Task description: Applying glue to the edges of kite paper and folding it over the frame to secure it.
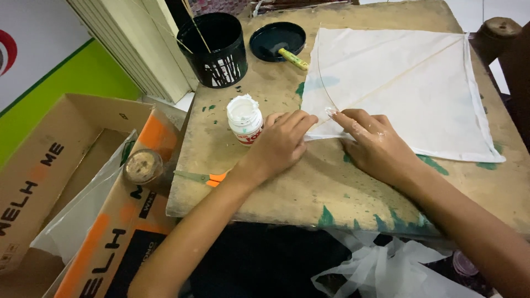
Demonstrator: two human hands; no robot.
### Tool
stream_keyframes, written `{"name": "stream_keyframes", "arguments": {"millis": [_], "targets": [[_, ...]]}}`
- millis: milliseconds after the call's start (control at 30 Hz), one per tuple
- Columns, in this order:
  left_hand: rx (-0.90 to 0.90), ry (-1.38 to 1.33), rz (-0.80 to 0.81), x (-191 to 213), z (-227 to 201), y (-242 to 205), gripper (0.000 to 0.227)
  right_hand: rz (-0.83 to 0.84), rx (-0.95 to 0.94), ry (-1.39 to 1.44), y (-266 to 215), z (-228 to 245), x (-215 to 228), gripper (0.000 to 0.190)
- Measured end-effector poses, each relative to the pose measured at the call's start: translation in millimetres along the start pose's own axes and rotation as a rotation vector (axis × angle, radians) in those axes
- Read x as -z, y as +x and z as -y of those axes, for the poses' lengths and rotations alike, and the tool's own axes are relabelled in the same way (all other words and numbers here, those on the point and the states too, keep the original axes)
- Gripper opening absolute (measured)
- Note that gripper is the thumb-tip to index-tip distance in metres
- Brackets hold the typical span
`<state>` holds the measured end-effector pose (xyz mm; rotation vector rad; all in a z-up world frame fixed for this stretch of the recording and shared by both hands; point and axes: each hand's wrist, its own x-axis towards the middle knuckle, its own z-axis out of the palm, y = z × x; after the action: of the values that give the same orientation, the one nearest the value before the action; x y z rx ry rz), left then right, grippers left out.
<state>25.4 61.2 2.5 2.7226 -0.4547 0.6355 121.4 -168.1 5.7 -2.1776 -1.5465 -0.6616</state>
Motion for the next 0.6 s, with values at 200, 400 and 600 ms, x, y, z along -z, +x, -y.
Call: {"name": "stream_keyframes", "arguments": {"millis": [200, 400, 600], "targets": [[0.009, -0.017, -0.012, 5, -5, 0, 0.049, -0.001, 0.004, 0.038, 1, -1, -1, 0.079], [-0.044, 0.129, -0.114, -7, -7, 2, 0.055, -0.079, 0.018, 0.079, 1, 3, 5, 0.072], [-0.099, 0.401, -0.206, -17, -3, 4, 0.059, -0.143, 0.004, 0.035, -1, 5, 7, 0.071]]}}
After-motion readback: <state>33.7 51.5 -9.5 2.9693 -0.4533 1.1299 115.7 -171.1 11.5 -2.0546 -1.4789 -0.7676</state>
